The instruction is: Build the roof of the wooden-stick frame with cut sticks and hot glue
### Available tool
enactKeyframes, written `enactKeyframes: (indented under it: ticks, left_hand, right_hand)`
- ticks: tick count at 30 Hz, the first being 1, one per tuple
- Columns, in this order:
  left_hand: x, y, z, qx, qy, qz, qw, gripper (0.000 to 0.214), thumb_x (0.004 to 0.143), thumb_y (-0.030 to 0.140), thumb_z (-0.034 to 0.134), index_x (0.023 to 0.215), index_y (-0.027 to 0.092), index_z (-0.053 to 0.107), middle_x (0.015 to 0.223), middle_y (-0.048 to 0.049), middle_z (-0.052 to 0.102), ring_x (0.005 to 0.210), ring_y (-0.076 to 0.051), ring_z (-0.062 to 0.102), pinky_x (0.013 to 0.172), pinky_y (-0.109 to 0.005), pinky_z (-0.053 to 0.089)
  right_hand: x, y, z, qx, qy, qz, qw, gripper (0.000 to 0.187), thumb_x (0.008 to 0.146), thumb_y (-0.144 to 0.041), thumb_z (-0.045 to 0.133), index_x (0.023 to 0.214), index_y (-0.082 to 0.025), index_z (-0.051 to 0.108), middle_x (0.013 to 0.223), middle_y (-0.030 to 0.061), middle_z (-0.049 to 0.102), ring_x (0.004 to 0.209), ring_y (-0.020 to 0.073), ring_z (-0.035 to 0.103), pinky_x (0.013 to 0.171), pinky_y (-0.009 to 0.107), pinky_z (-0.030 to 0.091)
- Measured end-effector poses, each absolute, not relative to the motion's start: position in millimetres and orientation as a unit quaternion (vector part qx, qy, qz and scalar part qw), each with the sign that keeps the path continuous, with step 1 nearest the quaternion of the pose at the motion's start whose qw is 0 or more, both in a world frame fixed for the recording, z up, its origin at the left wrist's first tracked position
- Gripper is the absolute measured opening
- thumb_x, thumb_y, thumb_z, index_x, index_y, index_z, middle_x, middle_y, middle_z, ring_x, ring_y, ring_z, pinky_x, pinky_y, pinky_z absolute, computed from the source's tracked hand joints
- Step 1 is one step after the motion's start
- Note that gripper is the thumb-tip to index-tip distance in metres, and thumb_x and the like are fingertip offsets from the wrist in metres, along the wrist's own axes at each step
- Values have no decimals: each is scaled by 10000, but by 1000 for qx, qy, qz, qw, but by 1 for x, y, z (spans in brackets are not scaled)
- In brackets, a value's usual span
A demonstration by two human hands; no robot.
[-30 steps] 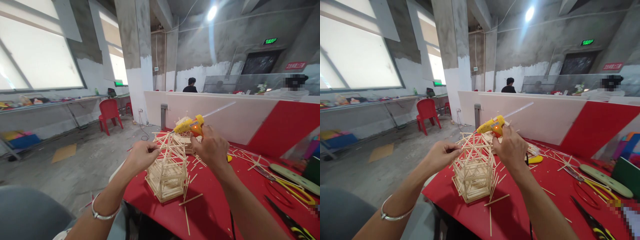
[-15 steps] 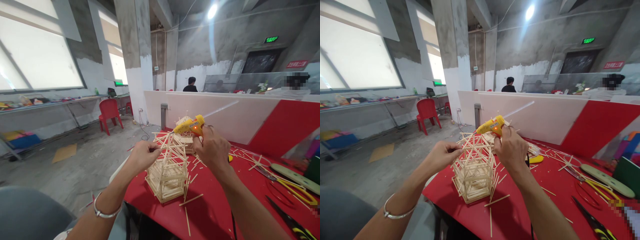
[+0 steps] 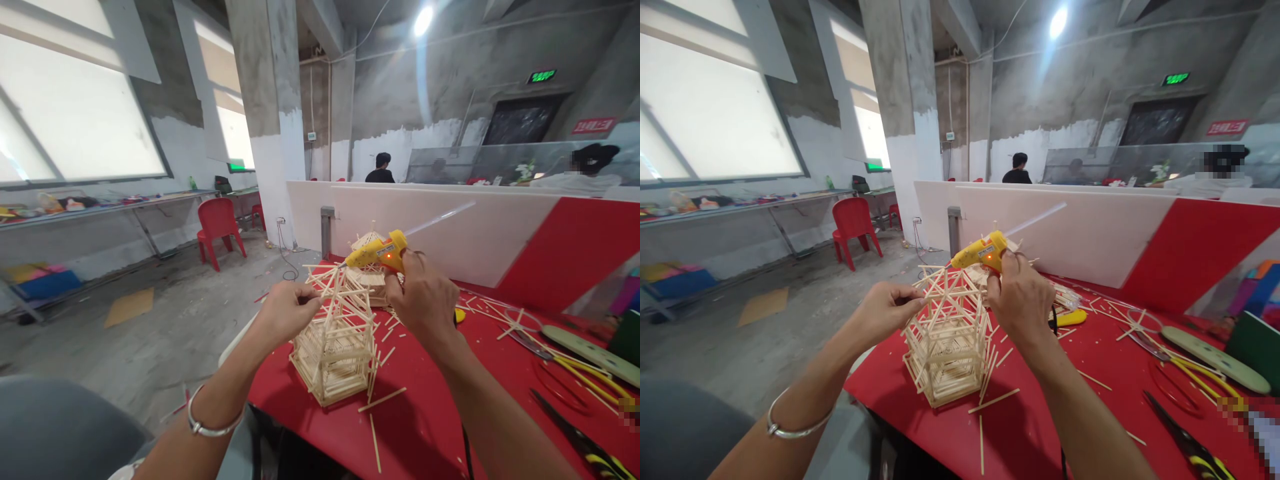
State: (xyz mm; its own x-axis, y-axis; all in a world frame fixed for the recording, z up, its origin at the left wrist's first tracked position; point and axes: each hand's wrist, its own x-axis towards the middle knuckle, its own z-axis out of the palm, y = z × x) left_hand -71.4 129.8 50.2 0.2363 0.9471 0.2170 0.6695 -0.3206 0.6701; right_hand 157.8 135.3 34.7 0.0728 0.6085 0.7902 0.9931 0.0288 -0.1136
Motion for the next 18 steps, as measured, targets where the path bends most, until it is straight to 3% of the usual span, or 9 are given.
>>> enactKeyframes:
  ticks: [18]
  left_hand:
    - [-70, 130, 49, 740, 547, 302, 249, 284, 755, 337, 520, 574, 149, 630, 432, 37, 446, 442, -98, 410, 454, -220, 272]
  right_hand:
    - [158, 138, 31, -651, -607, -259, 375, 386, 878, -445, 493, 1122, -159, 577, 873, 67, 623, 669, 181, 527, 553, 298, 167]
